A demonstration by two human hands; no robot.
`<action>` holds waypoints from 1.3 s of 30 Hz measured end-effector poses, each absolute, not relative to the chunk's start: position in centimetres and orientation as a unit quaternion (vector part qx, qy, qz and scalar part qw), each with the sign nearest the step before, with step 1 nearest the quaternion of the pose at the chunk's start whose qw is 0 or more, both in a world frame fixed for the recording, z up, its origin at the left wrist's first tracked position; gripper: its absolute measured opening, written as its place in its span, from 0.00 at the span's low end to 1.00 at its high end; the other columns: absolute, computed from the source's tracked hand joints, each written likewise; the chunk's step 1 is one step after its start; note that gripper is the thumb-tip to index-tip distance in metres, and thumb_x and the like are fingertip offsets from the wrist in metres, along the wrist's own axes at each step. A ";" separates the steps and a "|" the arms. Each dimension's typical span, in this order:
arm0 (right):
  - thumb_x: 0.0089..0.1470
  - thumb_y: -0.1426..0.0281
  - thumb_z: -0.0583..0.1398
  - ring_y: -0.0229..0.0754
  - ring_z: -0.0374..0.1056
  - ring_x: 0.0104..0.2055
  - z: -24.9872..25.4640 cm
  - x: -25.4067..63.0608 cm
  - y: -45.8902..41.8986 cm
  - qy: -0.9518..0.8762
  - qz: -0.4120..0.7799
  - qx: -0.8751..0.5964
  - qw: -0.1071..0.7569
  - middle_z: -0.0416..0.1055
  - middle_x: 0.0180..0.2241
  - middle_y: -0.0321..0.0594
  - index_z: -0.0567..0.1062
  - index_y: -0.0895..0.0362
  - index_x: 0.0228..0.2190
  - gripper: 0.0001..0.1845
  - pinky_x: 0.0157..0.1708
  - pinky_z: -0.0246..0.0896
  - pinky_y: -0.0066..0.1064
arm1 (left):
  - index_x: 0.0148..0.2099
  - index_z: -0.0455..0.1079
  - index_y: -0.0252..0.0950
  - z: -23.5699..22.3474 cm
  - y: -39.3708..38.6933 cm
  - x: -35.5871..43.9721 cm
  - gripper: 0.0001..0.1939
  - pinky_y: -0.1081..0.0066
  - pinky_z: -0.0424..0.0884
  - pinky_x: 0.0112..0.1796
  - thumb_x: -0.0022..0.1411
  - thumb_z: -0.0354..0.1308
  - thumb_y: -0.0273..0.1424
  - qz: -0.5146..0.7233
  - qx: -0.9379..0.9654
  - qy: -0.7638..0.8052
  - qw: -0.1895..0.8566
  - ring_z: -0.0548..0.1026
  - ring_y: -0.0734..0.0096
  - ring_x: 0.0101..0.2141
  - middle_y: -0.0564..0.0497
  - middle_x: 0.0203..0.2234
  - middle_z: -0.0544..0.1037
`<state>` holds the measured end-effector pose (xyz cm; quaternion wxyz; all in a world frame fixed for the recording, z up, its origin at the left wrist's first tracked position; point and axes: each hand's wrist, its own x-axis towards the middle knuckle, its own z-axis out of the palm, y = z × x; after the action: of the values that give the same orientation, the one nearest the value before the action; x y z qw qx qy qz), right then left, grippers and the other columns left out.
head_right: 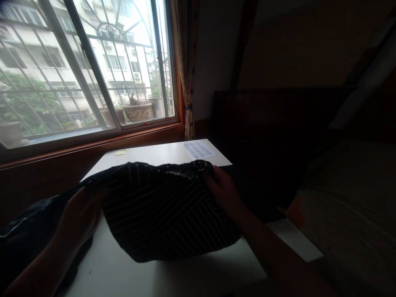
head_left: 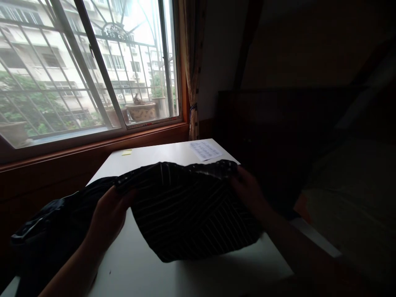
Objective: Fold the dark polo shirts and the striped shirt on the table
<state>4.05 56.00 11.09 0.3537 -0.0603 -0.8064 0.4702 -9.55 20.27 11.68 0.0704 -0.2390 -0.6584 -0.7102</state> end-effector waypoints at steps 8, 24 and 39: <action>0.52 0.61 0.62 0.49 0.75 0.44 2.5 -6.9 59.6 -0.781 0.574 -0.126 0.212 0.80 0.40 0.41 0.77 0.57 0.42 0.18 0.49 0.68 0.40 | 0.43 0.76 0.30 7.0 27.9 -18.0 0.26 0.70 0.73 0.32 0.48 0.72 0.44 -0.756 -0.135 -0.622 -0.150 0.78 0.67 0.30 0.47 0.30 0.80; 0.58 0.60 0.58 0.48 0.74 0.45 1.4 -9.7 62.7 -0.795 0.514 -0.105 0.304 0.78 0.44 0.43 0.74 0.55 0.50 0.21 0.51 0.67 0.44 | 0.52 0.69 0.31 7.1 31.2 -22.2 0.22 0.66 0.76 0.34 0.63 0.58 0.43 -0.661 -0.188 -0.724 0.051 0.78 0.64 0.35 0.44 0.38 0.78; 0.65 0.58 0.54 0.53 0.48 0.70 -4.2 -7.4 57.9 -0.978 0.143 0.066 0.137 0.55 0.68 0.43 0.69 0.52 0.61 0.26 0.68 0.42 0.50 | 0.69 0.57 0.46 -1.9 30.8 -8.4 0.27 0.44 0.61 0.62 0.71 0.53 0.37 -0.179 -0.586 -0.785 0.097 0.56 0.51 0.68 0.46 0.66 0.63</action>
<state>-7.43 57.86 -4.24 0.1369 0.0660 -0.9780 0.1428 -8.42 30.78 -1.90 0.0968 -0.5856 -0.7847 -0.1788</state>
